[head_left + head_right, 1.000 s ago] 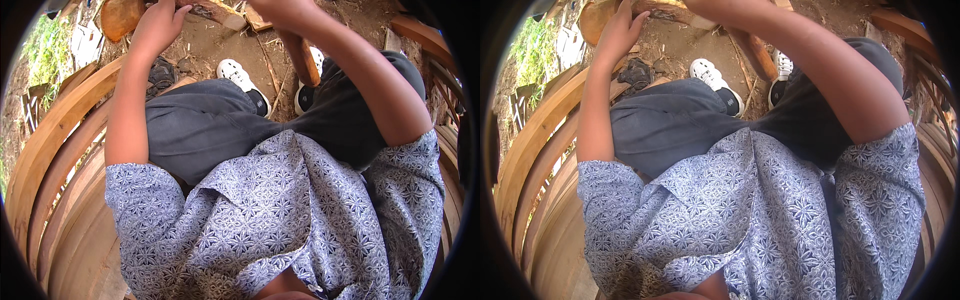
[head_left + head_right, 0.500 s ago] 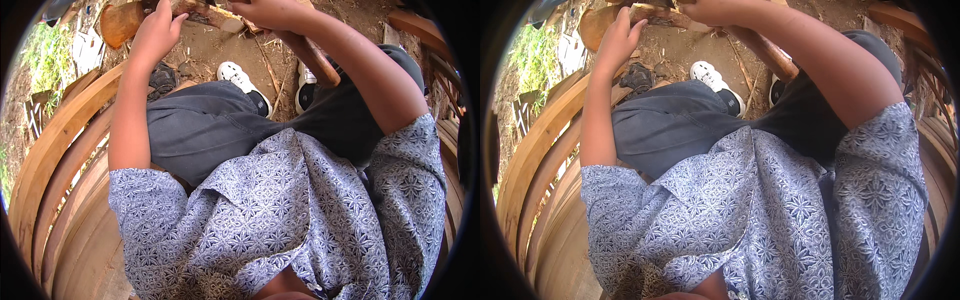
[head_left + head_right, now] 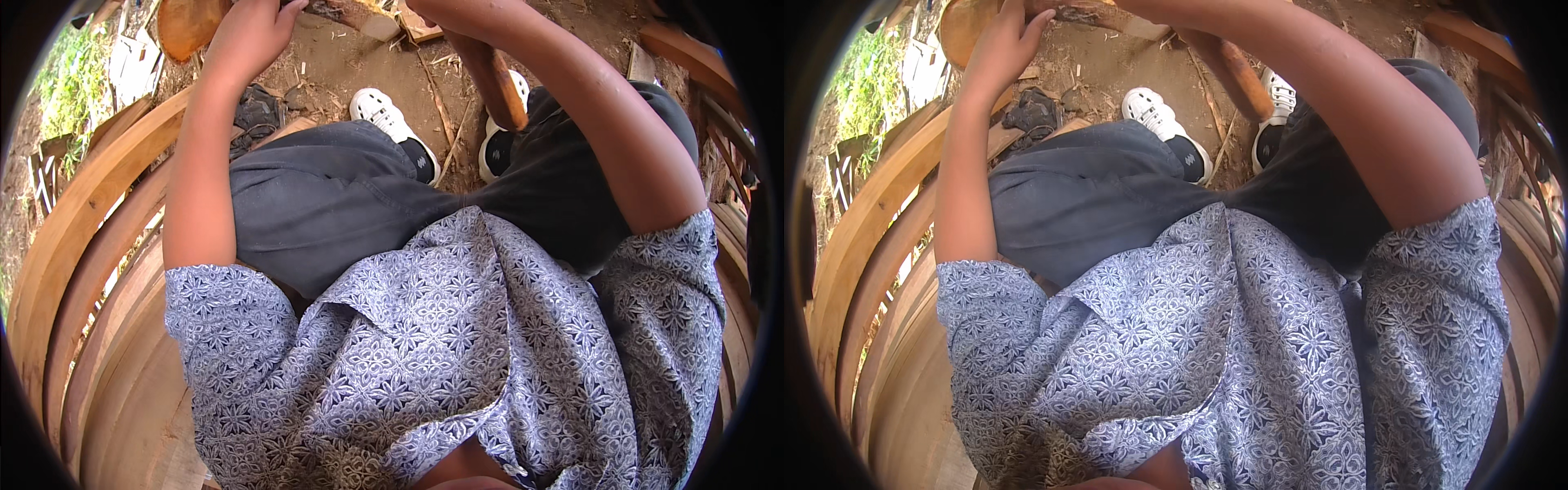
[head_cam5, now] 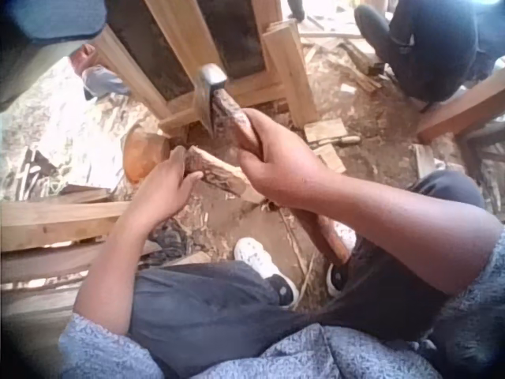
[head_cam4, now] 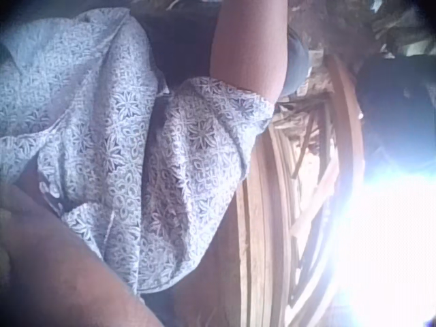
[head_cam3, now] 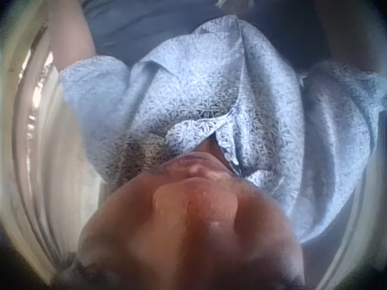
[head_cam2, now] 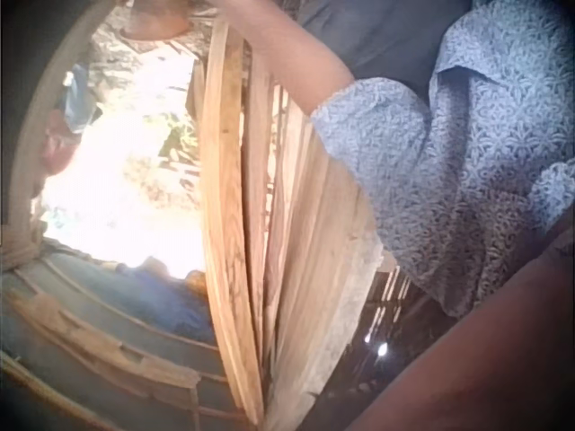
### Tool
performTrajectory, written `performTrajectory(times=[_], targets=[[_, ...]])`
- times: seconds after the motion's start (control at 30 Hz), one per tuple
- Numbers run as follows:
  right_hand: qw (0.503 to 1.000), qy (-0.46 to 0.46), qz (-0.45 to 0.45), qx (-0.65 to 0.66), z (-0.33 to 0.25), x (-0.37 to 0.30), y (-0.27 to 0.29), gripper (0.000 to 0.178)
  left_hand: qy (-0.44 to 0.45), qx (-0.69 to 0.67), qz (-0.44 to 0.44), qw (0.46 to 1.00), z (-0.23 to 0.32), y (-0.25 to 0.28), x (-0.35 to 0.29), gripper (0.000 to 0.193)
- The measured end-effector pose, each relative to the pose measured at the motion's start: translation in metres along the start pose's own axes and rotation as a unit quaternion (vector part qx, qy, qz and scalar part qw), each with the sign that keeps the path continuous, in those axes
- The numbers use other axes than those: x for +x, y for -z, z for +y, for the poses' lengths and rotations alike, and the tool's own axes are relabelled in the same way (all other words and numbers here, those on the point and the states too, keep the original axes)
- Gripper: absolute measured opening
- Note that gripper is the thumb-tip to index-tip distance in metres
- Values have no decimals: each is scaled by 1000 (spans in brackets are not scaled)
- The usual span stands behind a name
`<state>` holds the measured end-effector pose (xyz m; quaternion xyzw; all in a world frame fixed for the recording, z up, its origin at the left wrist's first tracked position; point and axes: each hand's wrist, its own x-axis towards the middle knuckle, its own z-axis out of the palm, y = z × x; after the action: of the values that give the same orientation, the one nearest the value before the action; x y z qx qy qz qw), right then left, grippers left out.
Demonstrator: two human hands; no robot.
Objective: The person sits on the ground and uses a small axe to chip and shape a piece of wood. They repeatedly strike the wood to remove bark and refine its edges, occasionally pausing to inspect the progress.
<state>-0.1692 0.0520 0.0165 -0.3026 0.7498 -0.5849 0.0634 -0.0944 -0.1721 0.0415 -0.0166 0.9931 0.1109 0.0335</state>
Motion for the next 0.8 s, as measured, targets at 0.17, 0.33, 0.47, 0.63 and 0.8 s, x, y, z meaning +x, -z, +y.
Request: performTrajectory(times=[0.17, 0.33, 0.47, 0.63, 0.8], targets=[[979, -155, -111, -66, 32, -11, -15, 34, -8, -8, 0, 1000, -13, -3, -5, 39], [996, -73, -21, -35, 0, -1, -2, 26, -11, 15, 20, 1000, -9, -4, 0, 39], [967, -130, -151, -161, 55, -19, -16, 27, 7, 9, -6, 1000, -7, -2, -2, 39], [984, -125, -97, -77, 21, 1, 0, 36, 11, 22, 1, 1000, -14, -3, -2, 40], [986, -142, -80, -46, 42, -17, -21, 33, 11, 7, -11, 1000, -12, -3, -6, 46]])
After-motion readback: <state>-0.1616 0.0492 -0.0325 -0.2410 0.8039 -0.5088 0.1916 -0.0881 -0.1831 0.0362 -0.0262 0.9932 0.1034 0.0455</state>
